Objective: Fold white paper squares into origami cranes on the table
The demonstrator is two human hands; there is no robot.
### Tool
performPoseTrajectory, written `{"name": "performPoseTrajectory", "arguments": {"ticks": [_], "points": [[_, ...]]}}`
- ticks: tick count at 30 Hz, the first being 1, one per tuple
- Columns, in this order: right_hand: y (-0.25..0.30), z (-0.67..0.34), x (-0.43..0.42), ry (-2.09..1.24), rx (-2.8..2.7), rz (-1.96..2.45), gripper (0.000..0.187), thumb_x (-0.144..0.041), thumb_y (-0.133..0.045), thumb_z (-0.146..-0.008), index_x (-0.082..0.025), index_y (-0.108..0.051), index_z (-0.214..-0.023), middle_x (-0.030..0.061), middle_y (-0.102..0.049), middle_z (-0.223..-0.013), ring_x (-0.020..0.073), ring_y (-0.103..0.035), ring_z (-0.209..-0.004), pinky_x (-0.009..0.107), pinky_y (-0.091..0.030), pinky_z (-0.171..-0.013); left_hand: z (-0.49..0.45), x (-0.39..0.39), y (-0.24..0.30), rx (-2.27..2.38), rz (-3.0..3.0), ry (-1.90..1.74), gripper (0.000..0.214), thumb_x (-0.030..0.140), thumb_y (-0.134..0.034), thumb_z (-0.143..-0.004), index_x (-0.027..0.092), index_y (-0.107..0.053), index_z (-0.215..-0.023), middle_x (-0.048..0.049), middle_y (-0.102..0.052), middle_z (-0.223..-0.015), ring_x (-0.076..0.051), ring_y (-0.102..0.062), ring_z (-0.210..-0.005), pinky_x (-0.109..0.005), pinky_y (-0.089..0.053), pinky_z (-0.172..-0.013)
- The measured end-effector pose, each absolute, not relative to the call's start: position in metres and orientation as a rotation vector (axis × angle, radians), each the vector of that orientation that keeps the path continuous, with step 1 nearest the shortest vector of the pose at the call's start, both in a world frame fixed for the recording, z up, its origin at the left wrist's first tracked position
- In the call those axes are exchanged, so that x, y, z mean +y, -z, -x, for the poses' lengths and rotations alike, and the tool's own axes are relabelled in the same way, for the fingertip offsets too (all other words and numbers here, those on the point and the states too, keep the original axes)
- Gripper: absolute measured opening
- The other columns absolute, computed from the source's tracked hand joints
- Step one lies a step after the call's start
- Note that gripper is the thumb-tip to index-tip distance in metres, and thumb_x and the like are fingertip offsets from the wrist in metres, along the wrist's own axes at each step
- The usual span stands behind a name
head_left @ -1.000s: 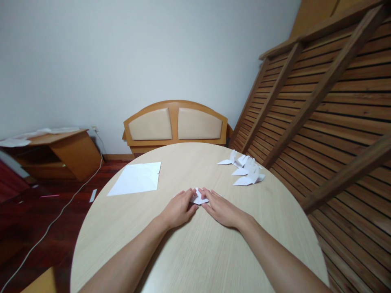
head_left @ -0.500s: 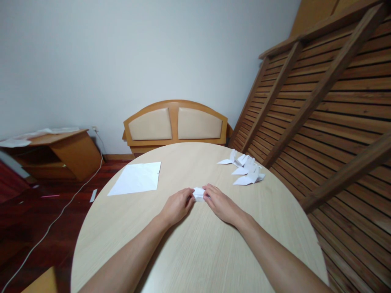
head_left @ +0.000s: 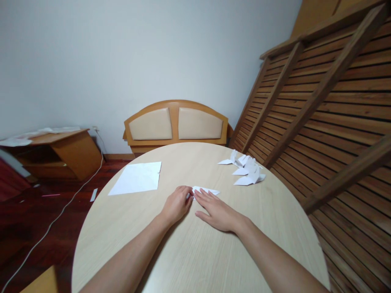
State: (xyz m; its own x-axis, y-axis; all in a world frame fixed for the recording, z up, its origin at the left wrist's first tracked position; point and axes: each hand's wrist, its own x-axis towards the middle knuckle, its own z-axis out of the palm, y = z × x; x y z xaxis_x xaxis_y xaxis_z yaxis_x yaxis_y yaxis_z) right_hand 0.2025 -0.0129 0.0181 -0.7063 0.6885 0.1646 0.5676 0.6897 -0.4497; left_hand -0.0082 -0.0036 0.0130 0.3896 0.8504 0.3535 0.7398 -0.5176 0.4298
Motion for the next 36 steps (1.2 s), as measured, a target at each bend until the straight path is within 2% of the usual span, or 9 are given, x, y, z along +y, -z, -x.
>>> {"name": "performPoseTrajectory", "arguments": {"ticks": [7, 10, 16, 20, 23, 26, 30, 33, 36], "points": [[-0.022, -0.206, -0.014, -0.561, -2.629, 1.049, 0.076, -0.058, -0.048, -0.095, -0.019, -0.025, -0.156, 0.0109, -0.02, -0.162, 0.0267, -0.016, -0.151, 0.047, -0.012, -0.123, 0.012, -0.004, -0.017, 1.483, -2.56, -0.806, 0.029, 0.006, -0.051, -0.086, 0.018, -0.061, -0.111, -0.0109, -0.062, -0.125, -0.025, -0.054, -0.118, -0.04, -0.045, -0.103], [-0.022, -0.205, -0.014, -0.538, -2.632, 1.095, 0.079, -0.061, -0.049, -0.093, -0.019, -0.026, -0.156, 0.0117, -0.02, -0.162, 0.028, -0.015, -0.151, 0.047, -0.013, -0.122, 0.008, -0.009, -0.023, 1.415, -2.61, -0.743, 0.036, 0.003, -0.047, -0.086, 0.019, -0.064, -0.113, -0.0092, -0.065, -0.12, -0.023, -0.058, -0.113, -0.038, -0.047, -0.1], [-0.021, -0.207, -0.012, -0.502, -2.602, 1.207, 0.085, -0.065, -0.049, -0.091, -0.015, -0.027, -0.155, 0.0157, -0.022, -0.161, 0.0333, -0.018, -0.149, 0.053, -0.019, -0.118, -0.001, -0.019, -0.024, 1.194, -2.71, -0.64, 0.039, 0.019, -0.044, -0.096, 0.017, -0.054, -0.134, -0.0119, -0.059, -0.136, -0.024, -0.054, -0.124, -0.04, -0.043, -0.108], [-0.029, -0.215, -0.011, -0.387, -2.633, 1.177, 0.075, -0.059, -0.052, -0.092, -0.016, -0.038, -0.151, 0.0141, -0.032, -0.158, 0.0322, -0.028, -0.146, 0.05, -0.026, -0.115, -0.002, -0.022, -0.024, 1.24, -2.766, -0.54, 0.037, 0.024, -0.041, -0.098, 0.015, -0.056, -0.131, -0.0127, -0.059, -0.135, -0.026, -0.052, -0.126, -0.044, -0.041, -0.109], [-0.038, -0.221, -0.01, -0.279, -2.658, 1.128, 0.058, -0.05, -0.055, -0.092, -0.017, -0.055, -0.139, 0.0126, -0.047, -0.15, 0.0302, -0.04, -0.139, 0.045, -0.031, -0.112, -0.002, -0.022, -0.025, 1.295, -2.785, -0.505, 0.036, 0.027, -0.041, -0.099, 0.015, -0.058, -0.128, -0.0125, -0.058, -0.137, -0.029, -0.047, -0.132, -0.048, -0.038, -0.112], [-0.046, -0.223, -0.009, -0.174, -2.648, 1.132, 0.033, -0.041, -0.055, -0.094, -0.02, -0.073, -0.113, 0.0097, -0.063, -0.135, 0.0289, -0.052, -0.129, 0.042, -0.035, -0.107, -0.001, -0.022, -0.025, 1.299, -2.777, -0.465, 0.038, 0.029, -0.043, -0.099, 0.013, -0.057, -0.13, -0.0132, -0.056, -0.141, -0.029, -0.045, -0.135, -0.048, -0.037, -0.113], [-0.047, -0.221, -0.007, -0.14, -2.515, 1.288, 0.036, -0.033, -0.045, -0.099, -0.02, -0.077, -0.087, 0.0092, -0.075, -0.108, 0.0244, -0.067, -0.103, 0.037, -0.043, -0.094, 0.001, -0.022, -0.024, 1.23, -2.764, -0.455, 0.04, 0.031, -0.045, -0.098, 0.012, -0.055, -0.132, -0.0141, -0.053, -0.144, -0.028, -0.046, -0.135, -0.045, -0.037, -0.114], [-0.04, -0.22, -0.003, -0.164, -2.358, 1.372, 0.032, -0.032, -0.045, -0.098, -0.019, -0.074, -0.101, 0.009, -0.076, -0.102, 0.0229, -0.067, -0.098, 0.034, -0.046, -0.09, 0.003, -0.022, -0.025, 1.123, -2.781, -0.463, 0.041, 0.033, -0.045, -0.099, 0.015, -0.054, -0.135, -0.0125, -0.053, -0.144, -0.027, -0.045, -0.136, -0.047, -0.034, -0.116], [-0.028, -0.22, 0.002, -0.206, -2.257, 1.355, 0.038, -0.028, -0.049, -0.096, -0.016, -0.062, -0.129, 0.0111, -0.069, -0.123, 0.0235, -0.062, -0.113, 0.035, -0.045, -0.098, 0.003, -0.023, -0.025, 1.038, -2.794, -0.457, 0.045, 0.035, -0.044, -0.099, 0.016, -0.05, -0.139, -0.0126, -0.052, -0.146, -0.028, -0.042, -0.139, -0.049, -0.033, -0.117]]}}
